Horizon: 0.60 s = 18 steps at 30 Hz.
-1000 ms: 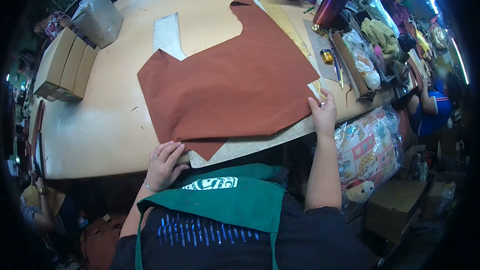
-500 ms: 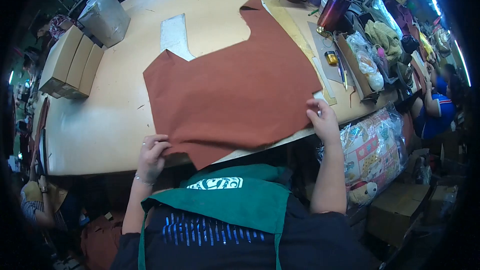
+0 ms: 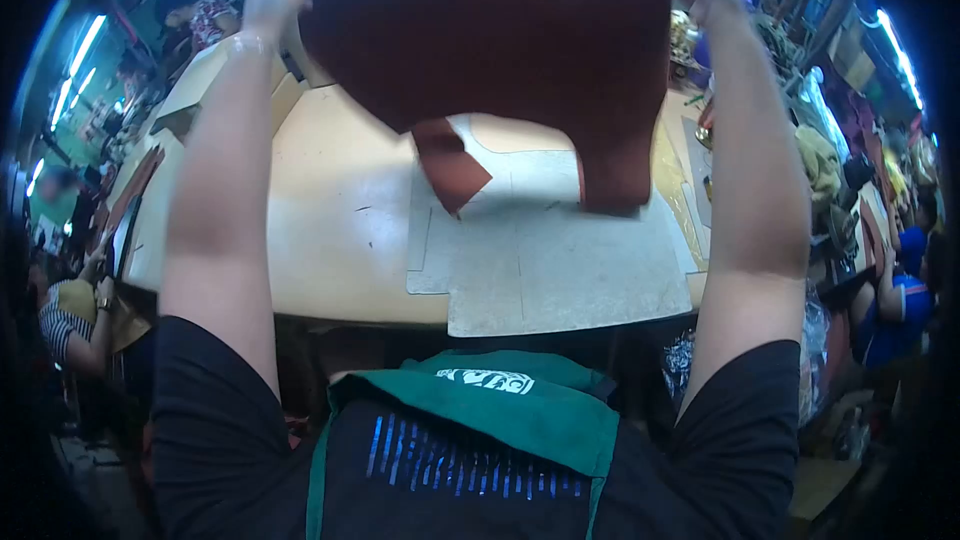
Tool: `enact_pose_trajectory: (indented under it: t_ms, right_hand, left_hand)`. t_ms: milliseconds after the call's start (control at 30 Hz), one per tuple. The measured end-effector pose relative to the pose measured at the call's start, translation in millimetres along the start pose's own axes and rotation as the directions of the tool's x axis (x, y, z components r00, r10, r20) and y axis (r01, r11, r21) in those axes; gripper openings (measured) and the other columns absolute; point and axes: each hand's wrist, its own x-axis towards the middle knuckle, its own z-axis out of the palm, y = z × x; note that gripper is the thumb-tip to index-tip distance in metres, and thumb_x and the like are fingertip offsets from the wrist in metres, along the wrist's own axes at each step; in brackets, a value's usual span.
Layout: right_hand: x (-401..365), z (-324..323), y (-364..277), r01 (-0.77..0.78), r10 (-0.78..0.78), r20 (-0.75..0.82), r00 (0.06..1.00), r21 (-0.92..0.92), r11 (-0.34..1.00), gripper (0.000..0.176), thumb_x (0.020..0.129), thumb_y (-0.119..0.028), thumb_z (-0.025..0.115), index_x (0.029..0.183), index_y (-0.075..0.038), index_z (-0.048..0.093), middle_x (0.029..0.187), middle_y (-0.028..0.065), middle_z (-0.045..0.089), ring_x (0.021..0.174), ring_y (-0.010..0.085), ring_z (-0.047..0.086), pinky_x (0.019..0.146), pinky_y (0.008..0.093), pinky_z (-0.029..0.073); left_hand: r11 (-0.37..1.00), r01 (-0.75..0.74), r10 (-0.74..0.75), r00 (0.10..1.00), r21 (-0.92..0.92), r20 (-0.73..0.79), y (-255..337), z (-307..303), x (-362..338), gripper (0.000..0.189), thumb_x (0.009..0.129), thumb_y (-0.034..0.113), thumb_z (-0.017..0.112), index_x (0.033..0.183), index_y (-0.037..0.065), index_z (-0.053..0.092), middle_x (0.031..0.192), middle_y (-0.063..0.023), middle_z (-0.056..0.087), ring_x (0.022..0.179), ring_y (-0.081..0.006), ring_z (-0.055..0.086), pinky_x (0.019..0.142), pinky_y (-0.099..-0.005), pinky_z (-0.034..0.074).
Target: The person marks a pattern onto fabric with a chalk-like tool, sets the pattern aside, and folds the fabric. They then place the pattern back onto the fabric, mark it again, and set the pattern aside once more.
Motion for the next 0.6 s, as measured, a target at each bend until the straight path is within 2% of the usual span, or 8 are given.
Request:
enact_pose_trajectory:
  t_ms: [33, 100, 133, 233, 300, 433, 500, 600]
  right_hand:
    - [48, -24, 6, 0.23, -0.231, -0.015, 0.973, 0.143, 0.962, 0.017, 0.074, -0.007, 0.059, 0.09, -0.004, 0.064, 0.088, 0.0012, 0.063, 0.069, 0.0072, 0.052, 0.06, 0.0191, 0.04]
    - [-7, 5, -78, 0.113, -0.113, -0.245, 0.963, -0.012, 0.993, 0.018, 0.079, -0.01, 0.051, 0.094, -0.006, 0.06, 0.08, 0.0106, 0.061, 0.072, 0.0165, 0.056, 0.068, 0.0279, 0.044]
    - [57, -39, -40, 0.374, -0.374, -0.025, 0.927, 0.031, 0.927, 0.024, 0.078, -0.017, 0.056, 0.101, -0.012, 0.06, 0.088, 0.0145, 0.06, 0.073, 0.0219, 0.057, 0.069, 0.0303, 0.044]
    - [12, -15, -52, 0.348, -0.336, -0.089, 0.938, 0.245, 0.905, 0.02, 0.078, -0.015, 0.06, 0.095, -0.005, 0.063, 0.084, -0.0009, 0.061, 0.061, 0.0029, 0.046, 0.053, 0.0141, 0.034]
    - [-22, -11, -38, 0.182, -0.181, -0.09, 0.979, 0.0, 0.983, 0.022, 0.08, -0.018, 0.059, 0.098, -0.005, 0.062, 0.081, -0.0027, 0.059, 0.059, 0.0027, 0.044, 0.052, 0.0148, 0.033]
    - [-79, 1, 51, 0.098, -0.099, -0.024, 0.995, -0.018, 0.995, 0.023, 0.079, -0.015, 0.061, 0.097, -0.002, 0.062, 0.079, 0.0, 0.059, 0.067, 0.0059, 0.049, 0.06, 0.0188, 0.038]
    - [-122, 17, 75, 0.069, -0.068, 0.008, 0.998, -0.15, 0.986, 0.021, 0.08, -0.014, 0.06, 0.096, 0.0, 0.061, 0.076, 0.0, 0.058, 0.064, 0.0058, 0.048, 0.059, 0.0189, 0.038]
    - [-175, 27, 110, -0.005, 0.021, 0.062, 0.998, -0.262, 0.965, 0.02, 0.08, -0.015, 0.059, 0.094, 0.0, 0.062, 0.073, 0.0004, 0.059, 0.06, 0.006, 0.048, 0.055, 0.0194, 0.038]
  left_hand:
    - [0.999, -0.035, 0.032, 0.993, -0.022, -0.112, 5, -20, 23, 0.017, 0.078, 0.007, 0.047, 0.084, 0.003, 0.063, 0.084, -0.0114, 0.063, 0.08, -0.0177, 0.061, 0.076, -0.028, 0.046]
    - [0.968, -0.232, 0.182, 0.911, -0.095, -0.37, 7, -50, 44, 0.017, 0.078, 0.006, 0.048, 0.083, 0.003, 0.063, 0.083, -0.011, 0.064, 0.079, -0.0173, 0.061, 0.075, -0.0278, 0.047]
    - [0.94, -0.32, 0.236, 0.858, -0.116, -0.457, 6, -58, 46, 0.017, 0.078, 0.006, 0.048, 0.082, 0.003, 0.063, 0.083, -0.0108, 0.064, 0.078, -0.0171, 0.061, 0.075, -0.0277, 0.047]
    - [0.874, -0.45, 0.283, 0.779, -0.185, -0.559, -16, -52, 36, 0.016, 0.078, 0.005, 0.048, 0.081, 0.003, 0.063, 0.081, -0.0102, 0.064, 0.076, -0.0166, 0.061, 0.074, -0.0274, 0.047]
    - [0.821, -0.5, 0.286, 0.778, -0.276, -0.559, -37, -30, 19, 0.016, 0.077, 0.004, 0.048, 0.08, 0.003, 0.063, 0.081, -0.0098, 0.064, 0.075, -0.0162, 0.061, 0.073, -0.0272, 0.048]
    - [0.709, -0.424, 0.201, 0.887, -0.563, -0.415, -75, 48, -54, 0.015, 0.077, 0.002, 0.048, 0.078, 0.002, 0.063, 0.079, -0.009, 0.064, 0.073, -0.0155, 0.061, 0.072, -0.0268, 0.048]
    - [0.68, -0.15, 0.011, 0.981, -0.718, -0.195, -77, 80, -110, 0.019, 0.076, -0.007, 0.044, 0.077, -0.001, 0.062, 0.08, -0.0083, 0.064, 0.076, -0.0135, 0.06, 0.073, -0.0245, 0.048]
    - [0.661, 0.15, -0.061, 0.987, -0.735, 0.146, -99, 122, -173, 0.028, 0.071, -0.016, 0.038, 0.083, -0.003, 0.059, 0.097, -0.0111, 0.06, 0.092, -0.0156, 0.056, 0.084, -0.027, 0.045]
